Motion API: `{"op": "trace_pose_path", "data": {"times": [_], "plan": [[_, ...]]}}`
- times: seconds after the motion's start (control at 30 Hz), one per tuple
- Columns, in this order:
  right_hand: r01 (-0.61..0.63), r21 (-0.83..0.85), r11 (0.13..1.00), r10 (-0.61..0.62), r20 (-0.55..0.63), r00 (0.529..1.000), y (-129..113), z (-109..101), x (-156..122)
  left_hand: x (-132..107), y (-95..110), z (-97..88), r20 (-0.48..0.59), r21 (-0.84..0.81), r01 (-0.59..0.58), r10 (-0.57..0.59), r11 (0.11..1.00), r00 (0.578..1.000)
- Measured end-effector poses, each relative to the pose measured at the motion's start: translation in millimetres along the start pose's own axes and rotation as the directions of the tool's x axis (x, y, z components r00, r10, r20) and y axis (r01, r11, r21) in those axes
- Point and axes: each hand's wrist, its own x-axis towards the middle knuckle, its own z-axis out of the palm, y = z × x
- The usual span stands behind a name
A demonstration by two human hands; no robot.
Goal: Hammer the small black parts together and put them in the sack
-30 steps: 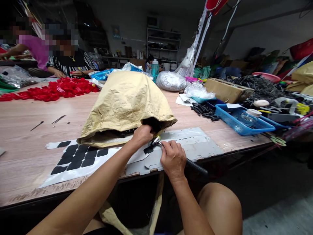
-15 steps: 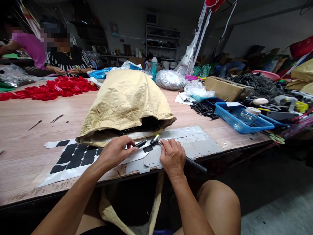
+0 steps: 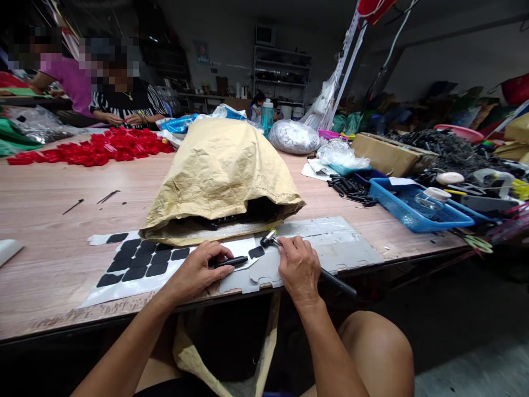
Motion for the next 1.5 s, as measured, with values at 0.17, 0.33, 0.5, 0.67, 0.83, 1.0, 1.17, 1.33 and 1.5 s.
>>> {"op": "trace_pose_path", "data": {"times": [0.17, 0.33, 0.5, 0.67, 0.83, 1.0, 1.17, 1.33, 1.5], "plan": [[-0.019, 0.163, 0.986, 0.024, -0.029, 0.999, -11.8, -14.3, -3.1, -0.9, 0.6, -1.9, 0.023, -0.032, 0.019, -0.018, 0.999, 1.0], [0.045, 0.464, 0.885, -0.039, -0.022, 0.999, -42.6, -28.1, -17.8, 0.1, 3.4, -0.3, 0.0, -0.038, 0.033, -0.033, 0.999, 0.999], [0.102, 0.452, 0.886, -0.14, 0.051, 0.989, -60.7, -29.8, -29.7, 0.2, 3.1, -0.2, 0.008, -0.042, 0.033, -0.033, 0.999, 0.999], [0.193, 0.435, 0.88, -0.189, -0.053, 0.981, -66.5, -29.3, -35.5, 0.8, 1.3, -0.3, 0.011, -0.042, 0.031, -0.03, 0.999, 0.999], [0.19, 0.334, 0.923, -0.211, 0.028, 0.977, -67.6, -27.1, -37.3, 1.2, -0.5, 1.1, 0.009, -0.036, 0.021, -0.021, 0.999, 1.0], [0.162, 0.353, 0.922, -0.138, -0.092, 0.986, -60.8, -34.4, -33.5, 1.1, 2.6, -0.6, 0.001, -0.03, 0.03, -0.029, 0.999, 1.0], [0.13, 0.358, 0.925, -0.145, 0.015, 0.989, -53.8, -31.2, -36.0, 0.8, 2.7, -0.9, 0.002, -0.019, 0.022, -0.022, 1.0, 1.0], [0.071, 0.328, 0.942, -0.069, -0.016, 0.997, -41.5, -30.1, -19.8, 0.3, 2.1, -1.1, 0.009, -0.026, 0.026, -0.025, 0.999, 1.0], [0.056, 0.167, 0.984, -0.049, -0.049, 0.998, -16.6, -13.1, 8.3, -1.1, 0.6, -1.2, -0.012, -0.095, 0.032, -0.033, 0.995, 0.999]]}}
